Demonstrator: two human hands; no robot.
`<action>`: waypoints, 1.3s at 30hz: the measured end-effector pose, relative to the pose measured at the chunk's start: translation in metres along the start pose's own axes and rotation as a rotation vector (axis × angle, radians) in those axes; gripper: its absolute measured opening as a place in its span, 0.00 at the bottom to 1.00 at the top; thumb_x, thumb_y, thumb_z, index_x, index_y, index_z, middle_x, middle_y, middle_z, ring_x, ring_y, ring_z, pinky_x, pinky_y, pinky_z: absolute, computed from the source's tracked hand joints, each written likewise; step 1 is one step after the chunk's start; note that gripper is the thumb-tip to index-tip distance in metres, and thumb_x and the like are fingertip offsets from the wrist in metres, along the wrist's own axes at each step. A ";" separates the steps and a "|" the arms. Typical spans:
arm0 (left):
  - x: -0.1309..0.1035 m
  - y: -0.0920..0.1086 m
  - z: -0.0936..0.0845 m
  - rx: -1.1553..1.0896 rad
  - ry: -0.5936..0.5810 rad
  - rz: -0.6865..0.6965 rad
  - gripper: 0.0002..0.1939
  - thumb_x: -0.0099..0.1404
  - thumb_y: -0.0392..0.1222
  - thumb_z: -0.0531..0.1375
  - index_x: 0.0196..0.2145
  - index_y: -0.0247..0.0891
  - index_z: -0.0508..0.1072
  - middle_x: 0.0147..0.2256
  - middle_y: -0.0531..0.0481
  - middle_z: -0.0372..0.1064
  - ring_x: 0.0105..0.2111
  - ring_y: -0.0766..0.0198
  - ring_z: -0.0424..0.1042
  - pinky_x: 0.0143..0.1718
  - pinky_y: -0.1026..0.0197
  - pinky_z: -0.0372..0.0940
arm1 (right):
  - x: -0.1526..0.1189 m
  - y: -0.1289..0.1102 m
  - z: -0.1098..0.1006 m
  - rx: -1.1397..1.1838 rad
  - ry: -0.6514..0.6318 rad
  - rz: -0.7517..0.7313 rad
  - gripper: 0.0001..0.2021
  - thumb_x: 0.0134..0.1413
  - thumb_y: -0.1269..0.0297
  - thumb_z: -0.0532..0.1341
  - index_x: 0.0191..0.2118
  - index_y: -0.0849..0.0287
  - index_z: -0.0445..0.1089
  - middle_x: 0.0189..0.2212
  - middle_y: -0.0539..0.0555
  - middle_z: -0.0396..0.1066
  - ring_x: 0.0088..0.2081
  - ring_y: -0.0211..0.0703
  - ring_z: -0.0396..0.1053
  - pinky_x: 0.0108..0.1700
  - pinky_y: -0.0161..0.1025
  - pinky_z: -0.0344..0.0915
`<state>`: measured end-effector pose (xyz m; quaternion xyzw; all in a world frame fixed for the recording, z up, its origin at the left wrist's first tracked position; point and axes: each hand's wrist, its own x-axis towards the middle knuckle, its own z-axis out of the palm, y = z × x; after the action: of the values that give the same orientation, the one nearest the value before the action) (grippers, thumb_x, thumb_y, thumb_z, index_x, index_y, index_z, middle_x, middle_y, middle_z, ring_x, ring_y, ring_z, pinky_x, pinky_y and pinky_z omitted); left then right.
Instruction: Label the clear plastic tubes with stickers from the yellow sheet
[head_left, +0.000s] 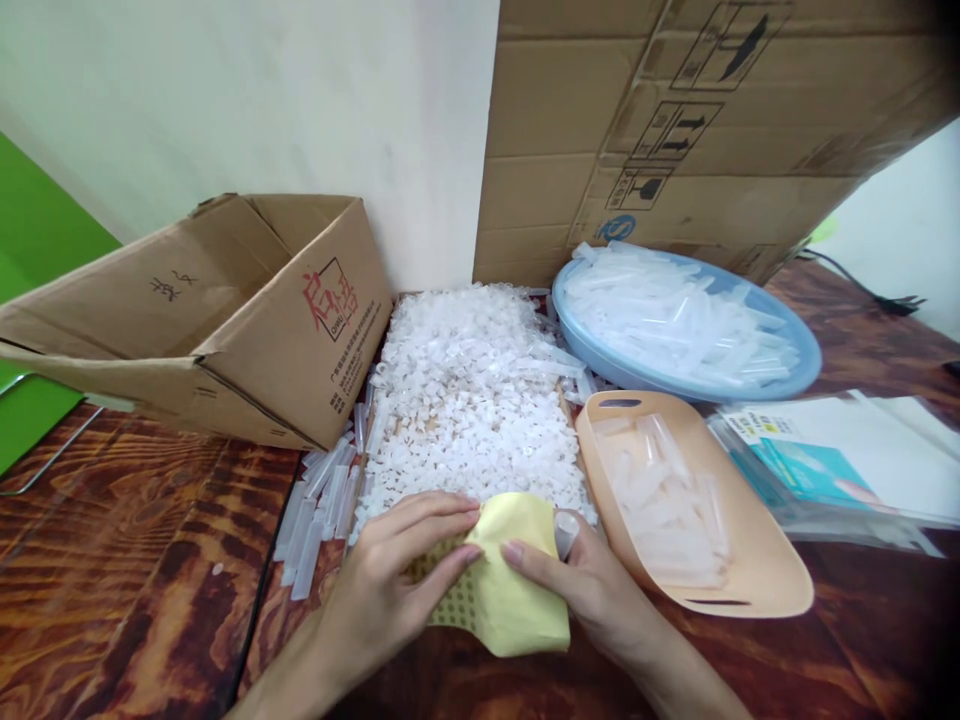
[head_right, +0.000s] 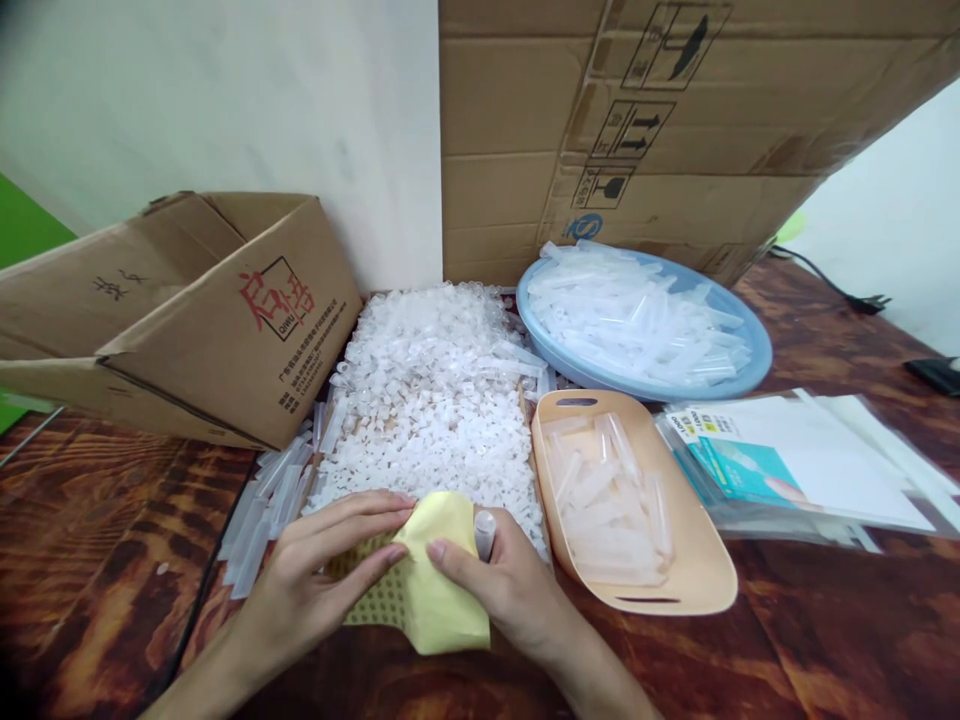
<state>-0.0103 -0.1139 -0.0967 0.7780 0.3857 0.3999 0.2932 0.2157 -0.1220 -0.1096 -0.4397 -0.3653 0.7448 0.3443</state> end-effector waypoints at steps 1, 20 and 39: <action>0.000 0.001 0.000 -0.020 0.001 -0.026 0.13 0.70 0.33 0.66 0.51 0.41 0.80 0.50 0.47 0.81 0.51 0.61 0.80 0.55 0.62 0.73 | 0.000 -0.001 0.000 -0.032 -0.003 -0.016 0.20 0.56 0.49 0.73 0.43 0.63 0.76 0.36 0.55 0.77 0.36 0.43 0.74 0.38 0.36 0.70; 0.002 0.007 0.001 -0.152 0.003 -0.213 0.05 0.69 0.33 0.65 0.40 0.41 0.80 0.42 0.48 0.83 0.43 0.59 0.82 0.48 0.58 0.76 | 0.001 -0.014 0.005 -0.408 -0.084 -0.253 0.15 0.67 0.52 0.62 0.38 0.60 0.74 0.31 0.50 0.67 0.32 0.39 0.63 0.34 0.34 0.61; 0.002 0.007 -0.005 -0.138 -0.074 -0.197 0.05 0.72 0.33 0.62 0.42 0.42 0.77 0.44 0.51 0.81 0.47 0.62 0.79 0.51 0.62 0.71 | 0.000 -0.014 0.004 -0.510 -0.088 -0.333 0.12 0.69 0.57 0.61 0.35 0.58 0.71 0.31 0.49 0.66 0.33 0.39 0.63 0.37 0.35 0.60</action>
<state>-0.0108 -0.1150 -0.0878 0.7285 0.4205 0.3659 0.3981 0.2148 -0.1161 -0.0962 -0.4134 -0.6218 0.5809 0.3240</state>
